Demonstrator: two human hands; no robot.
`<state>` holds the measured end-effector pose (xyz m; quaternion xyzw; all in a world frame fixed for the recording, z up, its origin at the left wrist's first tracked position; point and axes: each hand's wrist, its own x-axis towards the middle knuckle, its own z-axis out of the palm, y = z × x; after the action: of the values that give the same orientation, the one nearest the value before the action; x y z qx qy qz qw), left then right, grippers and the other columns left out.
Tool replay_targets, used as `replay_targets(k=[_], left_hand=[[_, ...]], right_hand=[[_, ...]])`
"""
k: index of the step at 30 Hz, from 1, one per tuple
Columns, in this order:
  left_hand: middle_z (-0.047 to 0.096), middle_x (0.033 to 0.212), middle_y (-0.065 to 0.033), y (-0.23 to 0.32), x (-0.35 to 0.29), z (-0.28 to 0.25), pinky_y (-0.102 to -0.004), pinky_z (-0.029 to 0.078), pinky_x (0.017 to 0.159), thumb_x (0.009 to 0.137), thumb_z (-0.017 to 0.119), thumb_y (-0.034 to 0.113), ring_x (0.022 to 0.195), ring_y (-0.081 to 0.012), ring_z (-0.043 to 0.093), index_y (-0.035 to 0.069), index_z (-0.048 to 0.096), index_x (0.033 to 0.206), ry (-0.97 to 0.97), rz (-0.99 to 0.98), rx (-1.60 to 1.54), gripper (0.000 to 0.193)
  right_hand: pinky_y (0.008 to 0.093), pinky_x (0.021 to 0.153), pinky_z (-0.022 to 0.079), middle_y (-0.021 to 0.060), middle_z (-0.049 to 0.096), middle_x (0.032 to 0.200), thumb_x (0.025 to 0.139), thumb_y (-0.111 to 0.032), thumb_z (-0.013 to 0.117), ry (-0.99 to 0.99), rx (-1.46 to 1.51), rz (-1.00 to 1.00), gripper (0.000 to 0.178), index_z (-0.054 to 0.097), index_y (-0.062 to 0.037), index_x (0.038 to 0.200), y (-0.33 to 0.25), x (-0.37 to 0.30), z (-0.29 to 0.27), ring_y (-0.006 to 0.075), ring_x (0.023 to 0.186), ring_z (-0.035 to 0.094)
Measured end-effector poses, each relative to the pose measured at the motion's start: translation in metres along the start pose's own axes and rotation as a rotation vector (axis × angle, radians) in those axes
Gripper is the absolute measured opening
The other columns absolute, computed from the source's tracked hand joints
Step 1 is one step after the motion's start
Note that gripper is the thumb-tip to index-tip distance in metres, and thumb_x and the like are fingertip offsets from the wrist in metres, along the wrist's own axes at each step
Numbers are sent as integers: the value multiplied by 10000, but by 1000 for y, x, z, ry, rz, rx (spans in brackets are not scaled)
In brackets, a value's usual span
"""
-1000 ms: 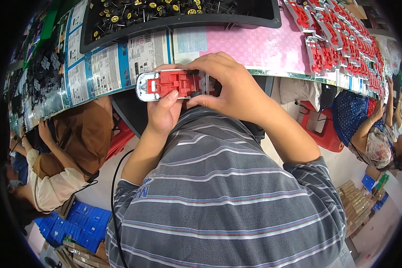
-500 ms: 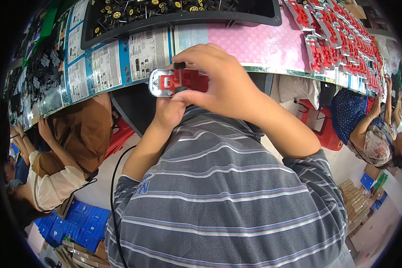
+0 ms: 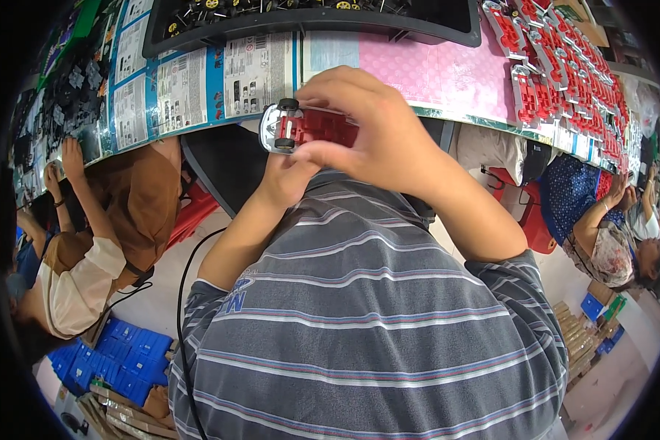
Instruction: The person assembles toy cars by taking toy car chassis and wheel axles from the table, fitting the wheel axles onto the chassis by hand, and placing the assembled chassis aside.
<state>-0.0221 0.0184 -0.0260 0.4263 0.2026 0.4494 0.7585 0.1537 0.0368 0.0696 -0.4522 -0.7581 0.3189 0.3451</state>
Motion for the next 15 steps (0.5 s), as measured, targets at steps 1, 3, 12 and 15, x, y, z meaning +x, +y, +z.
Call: replay_targets(k=[1, 3, 12, 15], left_hand=[[634, 1202, -98, 6, 3, 4, -325, 538, 910, 908, 645, 92, 1075, -174, 633, -3, 477, 1352, 15, -51, -52, 484], [629, 1191, -91, 4, 8, 0, -299, 565, 839, 909, 644, 89, 1058, -150, 630, 0, 467, 1350, -19, -72, 6, 484], [558, 1240, -135, 11, 13, 1, -316, 585, 755, 895, 597, 85, 1025, -203, 641, 15, 438, 1329, 119, -136, -150, 468], [559, 1250, -149, 12, 18, 0, -319, 587, 736, 897, 614, 122, 1003, -213, 651, 7, 428, 1337, 98, -118, -118, 491]], right_hand=[[363, 838, 530, 152, 666, 1113, 713, -257, 875, 17, -26, 9, 577, 640, 12, 1165, 3, -4, -4, 291, 1042, 648], [337, 834, 521, 139, 666, 1085, 764, -191, 839, 53, -27, 67, 476, 650, 19, 1146, 10, -11, -16, 252, 985, 652], [212, 692, 468, -8, 654, 801, 929, -75, 688, 581, -106, 508, 108, 674, 29, 950, 87, -47, -108, 62, 745, 586], [266, 628, 505, 79, 702, 750, 882, -162, 708, 745, -267, 544, 203, 721, -18, 1024, 113, -32, -157, 102, 673, 643]])
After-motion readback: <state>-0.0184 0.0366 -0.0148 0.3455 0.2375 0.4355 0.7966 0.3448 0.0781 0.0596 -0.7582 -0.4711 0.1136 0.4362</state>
